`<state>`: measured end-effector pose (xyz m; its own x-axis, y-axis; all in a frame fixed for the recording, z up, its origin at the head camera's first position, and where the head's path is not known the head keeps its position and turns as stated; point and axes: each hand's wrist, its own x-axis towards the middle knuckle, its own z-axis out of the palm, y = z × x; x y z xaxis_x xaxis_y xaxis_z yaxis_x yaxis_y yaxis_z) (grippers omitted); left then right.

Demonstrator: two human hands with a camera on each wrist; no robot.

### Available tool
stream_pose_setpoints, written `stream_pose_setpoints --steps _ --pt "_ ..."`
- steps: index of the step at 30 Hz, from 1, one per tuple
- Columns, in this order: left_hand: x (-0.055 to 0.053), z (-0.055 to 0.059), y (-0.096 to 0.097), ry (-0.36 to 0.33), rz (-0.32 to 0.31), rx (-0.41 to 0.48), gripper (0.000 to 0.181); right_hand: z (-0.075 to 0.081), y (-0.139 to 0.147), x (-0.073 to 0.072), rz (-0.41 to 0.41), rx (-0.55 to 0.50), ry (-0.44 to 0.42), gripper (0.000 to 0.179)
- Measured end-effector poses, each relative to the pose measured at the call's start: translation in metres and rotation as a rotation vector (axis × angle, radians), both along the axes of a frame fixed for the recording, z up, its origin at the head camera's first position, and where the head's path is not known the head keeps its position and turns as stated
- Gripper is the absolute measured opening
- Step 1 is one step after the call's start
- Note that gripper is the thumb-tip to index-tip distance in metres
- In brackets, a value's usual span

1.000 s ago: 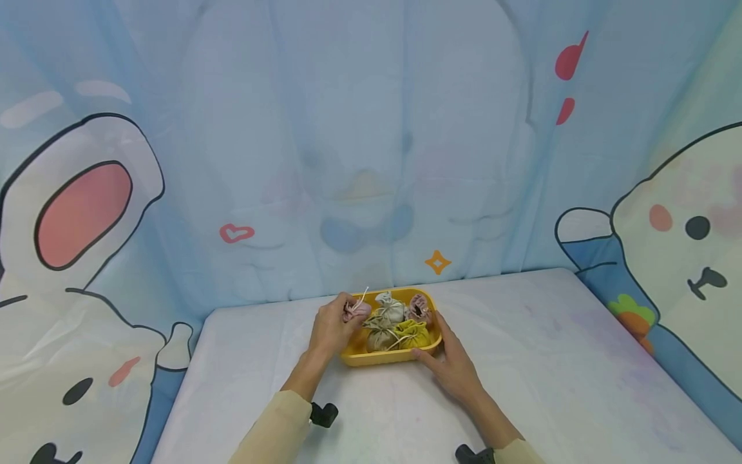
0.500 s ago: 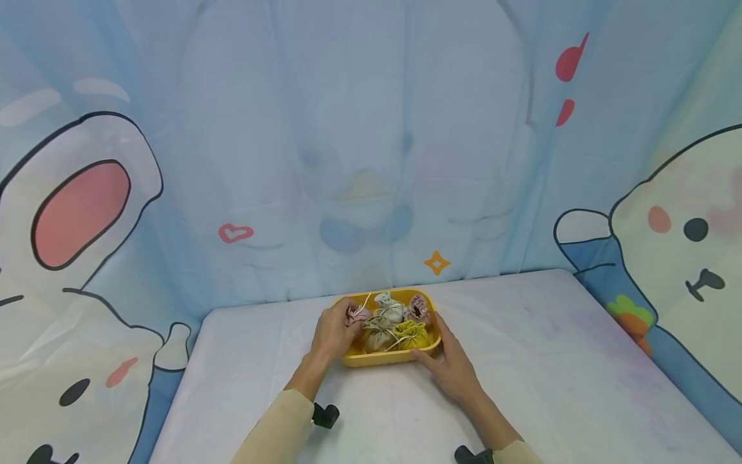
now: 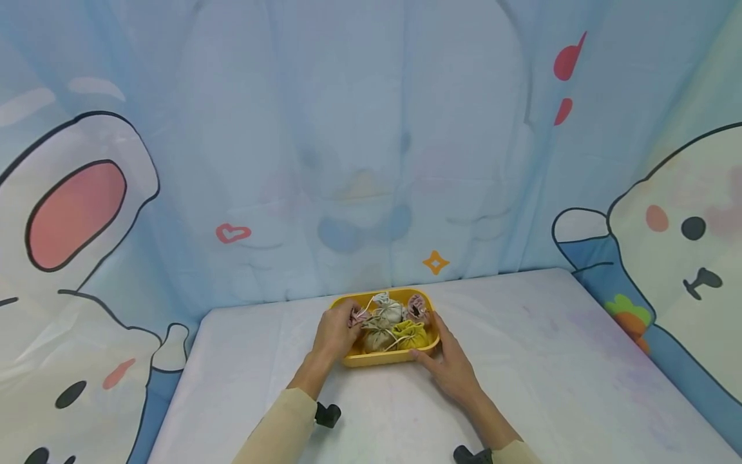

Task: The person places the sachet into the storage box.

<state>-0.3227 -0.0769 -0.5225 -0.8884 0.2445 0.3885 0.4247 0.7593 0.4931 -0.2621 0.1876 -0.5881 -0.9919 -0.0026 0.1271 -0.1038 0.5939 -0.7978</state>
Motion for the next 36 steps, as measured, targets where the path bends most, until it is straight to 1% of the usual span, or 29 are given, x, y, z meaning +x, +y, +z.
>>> stream_pose_setpoints --steps 2,4,6,11,15,22,28,31,34,36 --pt "0.001 0.000 0.000 0.027 0.012 -0.030 0.020 0.000 -0.001 0.000 0.003 0.003 0.005 0.109" --pt "0.001 0.001 -0.001 0.040 0.021 -0.054 0.024 0.001 -0.002 0.000 0.004 0.003 0.007 0.109" --pt "0.002 0.001 -0.002 0.023 0.027 -0.071 0.029 0.001 -0.003 0.000 0.006 0.003 0.007 0.108" --pt "0.003 0.002 -0.005 -0.053 0.014 -0.089 0.044 0.001 -0.004 0.001 0.011 0.001 0.009 0.108" --pt "0.004 0.003 -0.010 -0.067 -0.008 -0.094 0.053 0.002 -0.004 0.000 0.013 0.006 0.006 0.108" --pt "0.008 0.003 -0.021 -0.031 -0.042 -0.057 0.057 0.002 -0.002 -0.001 0.014 0.015 0.011 0.107" --pt "0.019 0.000 -0.034 -0.047 -0.039 0.008 0.062 0.001 -0.001 -0.001 0.013 0.021 0.003 0.107" --pt "0.023 -0.004 -0.038 -0.016 -0.048 0.021 0.064 0.001 0.000 -0.001 0.008 0.019 -0.002 0.107" --pt "0.027 -0.007 -0.042 0.043 -0.052 0.017 0.065 0.001 0.001 -0.002 0.005 0.020 -0.006 0.106" --pt "0.029 -0.010 -0.044 0.083 -0.042 0.005 0.066 0.001 0.000 -0.002 0.005 0.017 -0.009 0.106"
